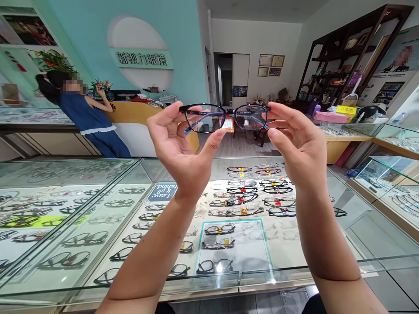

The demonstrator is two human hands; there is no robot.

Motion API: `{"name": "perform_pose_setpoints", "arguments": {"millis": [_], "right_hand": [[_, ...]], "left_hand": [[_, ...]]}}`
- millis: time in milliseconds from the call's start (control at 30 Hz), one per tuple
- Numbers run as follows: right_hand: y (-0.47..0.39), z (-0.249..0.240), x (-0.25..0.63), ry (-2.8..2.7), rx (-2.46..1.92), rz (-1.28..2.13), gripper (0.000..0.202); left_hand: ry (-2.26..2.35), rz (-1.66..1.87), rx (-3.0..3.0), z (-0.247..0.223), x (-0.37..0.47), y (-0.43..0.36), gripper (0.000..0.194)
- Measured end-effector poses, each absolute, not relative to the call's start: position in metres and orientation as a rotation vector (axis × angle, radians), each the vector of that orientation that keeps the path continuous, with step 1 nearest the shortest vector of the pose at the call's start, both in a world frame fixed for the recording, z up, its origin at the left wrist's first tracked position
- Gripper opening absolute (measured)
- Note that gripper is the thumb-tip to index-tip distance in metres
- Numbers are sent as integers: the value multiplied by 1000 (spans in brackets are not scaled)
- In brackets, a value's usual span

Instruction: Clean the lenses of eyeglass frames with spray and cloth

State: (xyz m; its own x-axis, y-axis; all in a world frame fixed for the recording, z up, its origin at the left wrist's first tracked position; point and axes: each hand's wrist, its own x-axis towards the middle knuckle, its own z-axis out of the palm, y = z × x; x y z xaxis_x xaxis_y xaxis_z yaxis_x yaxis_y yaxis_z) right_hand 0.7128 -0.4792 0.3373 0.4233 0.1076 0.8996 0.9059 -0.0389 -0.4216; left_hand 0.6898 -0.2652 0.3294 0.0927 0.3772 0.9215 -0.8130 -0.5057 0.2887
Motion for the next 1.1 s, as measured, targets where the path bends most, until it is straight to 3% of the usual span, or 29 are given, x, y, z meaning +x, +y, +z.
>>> {"name": "perform_pose_setpoints", "arguments": {"millis": [733, 1100], "right_hand": [[-480, 333, 718, -885, -1496, -768, 34], [-479, 335, 710, -913, -1469, -836, 33]], "left_hand": [[-515, 1540, 1394, 328, 688, -264, 73], [-514, 1401, 1510, 328, 707, -238, 82]]}}
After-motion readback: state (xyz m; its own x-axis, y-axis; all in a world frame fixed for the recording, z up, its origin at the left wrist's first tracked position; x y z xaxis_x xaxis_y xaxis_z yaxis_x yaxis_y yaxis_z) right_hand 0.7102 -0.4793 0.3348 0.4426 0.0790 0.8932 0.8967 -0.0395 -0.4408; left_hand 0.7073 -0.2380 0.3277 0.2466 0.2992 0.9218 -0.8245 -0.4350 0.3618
